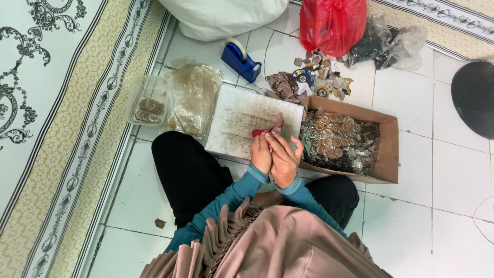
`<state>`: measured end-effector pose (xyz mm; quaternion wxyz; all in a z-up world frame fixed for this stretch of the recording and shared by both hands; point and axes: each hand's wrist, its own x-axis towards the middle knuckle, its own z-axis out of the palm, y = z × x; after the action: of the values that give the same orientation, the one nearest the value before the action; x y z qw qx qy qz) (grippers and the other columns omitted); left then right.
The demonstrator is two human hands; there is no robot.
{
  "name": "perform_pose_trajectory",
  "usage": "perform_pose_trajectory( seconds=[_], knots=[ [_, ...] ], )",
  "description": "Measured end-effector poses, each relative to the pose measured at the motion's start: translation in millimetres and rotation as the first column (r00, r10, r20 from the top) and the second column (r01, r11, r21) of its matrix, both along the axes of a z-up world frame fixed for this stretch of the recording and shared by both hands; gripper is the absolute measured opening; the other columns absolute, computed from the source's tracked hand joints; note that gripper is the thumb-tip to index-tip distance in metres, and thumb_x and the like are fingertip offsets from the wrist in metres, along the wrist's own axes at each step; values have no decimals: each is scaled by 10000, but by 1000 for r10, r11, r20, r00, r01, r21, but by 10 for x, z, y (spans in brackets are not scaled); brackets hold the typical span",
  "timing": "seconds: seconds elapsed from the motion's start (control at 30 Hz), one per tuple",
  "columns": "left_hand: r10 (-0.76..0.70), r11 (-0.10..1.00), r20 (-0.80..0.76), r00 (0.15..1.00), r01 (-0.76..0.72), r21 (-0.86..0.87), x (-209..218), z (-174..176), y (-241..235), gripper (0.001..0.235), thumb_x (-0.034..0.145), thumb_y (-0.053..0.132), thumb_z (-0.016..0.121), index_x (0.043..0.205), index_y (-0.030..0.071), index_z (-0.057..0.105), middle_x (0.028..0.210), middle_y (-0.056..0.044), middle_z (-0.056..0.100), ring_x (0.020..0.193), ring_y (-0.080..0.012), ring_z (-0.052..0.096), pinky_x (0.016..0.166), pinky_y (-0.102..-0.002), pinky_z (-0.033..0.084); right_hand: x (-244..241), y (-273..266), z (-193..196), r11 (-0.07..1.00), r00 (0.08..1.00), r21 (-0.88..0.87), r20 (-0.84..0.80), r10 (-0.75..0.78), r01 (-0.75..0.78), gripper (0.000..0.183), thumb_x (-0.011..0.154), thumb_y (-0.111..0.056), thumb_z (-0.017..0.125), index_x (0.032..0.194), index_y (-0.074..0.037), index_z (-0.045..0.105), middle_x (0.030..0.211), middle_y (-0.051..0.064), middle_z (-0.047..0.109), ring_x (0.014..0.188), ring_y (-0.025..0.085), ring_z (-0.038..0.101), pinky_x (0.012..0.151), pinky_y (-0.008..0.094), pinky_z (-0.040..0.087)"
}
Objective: The person organizes and bags small metal pieces by hand while sitting on the floor.
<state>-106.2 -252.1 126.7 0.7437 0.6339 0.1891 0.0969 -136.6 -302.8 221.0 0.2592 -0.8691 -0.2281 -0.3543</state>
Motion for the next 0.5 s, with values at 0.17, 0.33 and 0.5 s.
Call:
perform_pose_trajectory(
  seconds=[0.17,0.33,0.5],
  knots=[
    [-149,952,37,988,153,-265,59,-88,161,294,1075,248,551,833,101,632,714,10,600,708,-141,566,705,-292,505,4,-238,-279,953,991,295,-81,102,-74,164,870,92,696,882,-47,782,1042,91,795,1138,318,655,1157,580,351],
    [-366,929,298,882,326,178,-27,169,444,219,1067,196,587,1107,30,724,1095,-224,676,1153,-401,607,1051,-507,440,-17,-331,50,229,715,970,-215,665,78,579,1046,-273,520,1553,-63,335,1157,321,672,1229,405,613,1085,496,434],
    [-307,938,409,859,200,284,-307,815,366,161,1028,94,614,1136,42,720,1079,-144,706,1093,-325,662,1019,-453,500,-37,-280,224,-76,488,956,-74,870,282,901,999,-697,307,1655,-87,210,1540,261,488,1457,325,454,1211,459,349]
  ],
)
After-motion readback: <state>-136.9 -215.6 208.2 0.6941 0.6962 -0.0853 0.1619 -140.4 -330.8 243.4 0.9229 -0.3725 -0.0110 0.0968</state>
